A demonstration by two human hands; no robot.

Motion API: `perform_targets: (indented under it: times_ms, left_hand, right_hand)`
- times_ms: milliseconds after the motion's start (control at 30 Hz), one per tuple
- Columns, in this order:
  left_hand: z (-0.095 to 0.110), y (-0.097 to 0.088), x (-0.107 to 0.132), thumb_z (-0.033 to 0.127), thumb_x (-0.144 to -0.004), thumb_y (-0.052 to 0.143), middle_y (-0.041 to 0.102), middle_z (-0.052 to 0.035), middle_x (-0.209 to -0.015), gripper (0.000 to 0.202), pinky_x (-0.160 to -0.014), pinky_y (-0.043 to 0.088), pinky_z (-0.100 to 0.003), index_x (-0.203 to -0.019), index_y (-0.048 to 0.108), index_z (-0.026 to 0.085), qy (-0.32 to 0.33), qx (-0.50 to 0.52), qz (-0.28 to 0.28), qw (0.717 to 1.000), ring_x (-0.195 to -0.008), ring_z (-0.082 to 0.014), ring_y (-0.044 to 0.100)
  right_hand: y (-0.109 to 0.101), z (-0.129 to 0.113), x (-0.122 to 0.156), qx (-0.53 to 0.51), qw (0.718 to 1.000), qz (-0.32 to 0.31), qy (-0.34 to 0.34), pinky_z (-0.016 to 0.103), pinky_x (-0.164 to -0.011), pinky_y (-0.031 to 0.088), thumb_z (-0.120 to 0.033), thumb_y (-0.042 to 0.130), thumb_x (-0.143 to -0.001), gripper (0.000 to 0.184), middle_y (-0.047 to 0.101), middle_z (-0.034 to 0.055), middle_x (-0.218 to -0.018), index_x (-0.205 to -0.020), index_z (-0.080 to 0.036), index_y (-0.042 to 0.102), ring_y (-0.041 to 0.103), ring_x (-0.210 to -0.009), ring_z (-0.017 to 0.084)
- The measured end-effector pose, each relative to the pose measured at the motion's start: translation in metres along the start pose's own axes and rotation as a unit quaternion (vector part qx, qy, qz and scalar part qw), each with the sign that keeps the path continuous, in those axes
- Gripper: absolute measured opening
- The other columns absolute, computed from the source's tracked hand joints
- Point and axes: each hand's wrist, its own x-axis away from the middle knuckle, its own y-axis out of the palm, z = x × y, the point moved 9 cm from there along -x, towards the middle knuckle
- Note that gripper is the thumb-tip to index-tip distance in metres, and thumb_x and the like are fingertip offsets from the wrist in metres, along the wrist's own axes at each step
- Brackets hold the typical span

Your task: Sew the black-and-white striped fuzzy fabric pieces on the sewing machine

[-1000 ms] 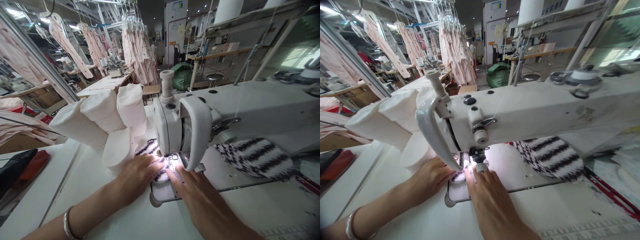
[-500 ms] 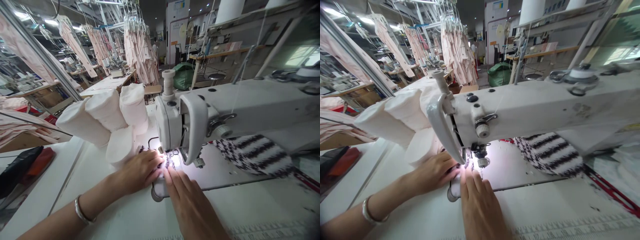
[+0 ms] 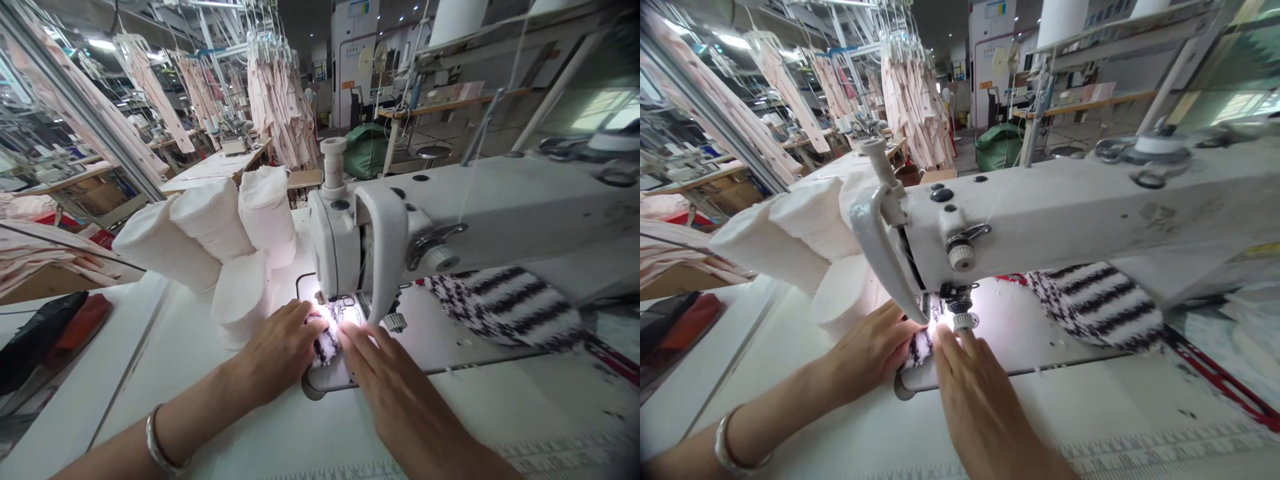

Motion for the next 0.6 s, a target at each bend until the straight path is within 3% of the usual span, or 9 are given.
perform_targets:
  times_ms: [100, 267, 400, 600]
  left_hand:
    - [-0.004, -0.003, -0.002, 0.004, -0.085, 0.042, 0.058, -0.0095, -0.098, 0.026, -0.071, 0.052, -0.035, -0.103, 0.057, 0.015, 0.017, 0.032, -0.033, 0.999, -0.088, -0.021, 0.055]
    - [-0.01, -0.004, 0.007, 0.013, -0.091, 0.044, 0.06, -0.0073, -0.1, 0.027, -0.075, 0.051, -0.032, -0.115, 0.054, 0.02, 0.033, 0.079, -0.088, 0.992, -0.088, -0.0181, 0.057]
    - [-0.006, -0.001, 0.012, 0.013, -0.088, 0.047, 0.058, -0.0084, -0.1, 0.025, -0.074, 0.051, -0.036, -0.111, 0.055, 0.019, -0.014, 0.067, -0.05, 0.996, -0.089, -0.0205, 0.055]
    - [0.01, 0.009, 0.014, 0.014, -0.086, 0.048, 0.054, -0.0111, -0.1, 0.021, -0.068, 0.051, -0.042, -0.107, 0.05, 0.017, -0.109, -0.01, 0.019, 0.994, -0.085, -0.0237, 0.05]
  right_hand:
    - [-0.001, -0.011, 0.001, 0.002, 1.0, 0.014, 0.028, 0.037, -0.079, 0.051, -0.001, 0.034, -0.073, 0.059, 0.059, 0.0088, -0.124, -0.13, -0.007, 0.049, 0.052, -0.108, 0.023]
    - [0.004, -0.011, 0.009, 0.0, 0.999, 0.002, 0.037, 0.036, -0.079, 0.049, 0.0, 0.038, -0.07, 0.066, 0.056, 0.0009, -0.13, -0.132, -0.016, 0.049, 0.05, -0.11, 0.021]
    - [0.0, 0.009, 0.003, -0.035, 0.999, -0.008, 0.02, 0.035, -0.078, 0.049, 0.0, 0.037, -0.067, 0.064, 0.06, 0.0021, -0.122, -0.126, -0.018, 0.055, 0.051, -0.105, 0.021]
    - [-0.014, 0.035, -0.016, -0.081, 0.996, -0.019, 0.04, 0.023, -0.053, 0.041, 0.002, 0.039, -0.068, 0.056, 0.062, 0.0027, -0.084, -0.106, -0.029, 0.066, 0.051, -0.069, 0.015]
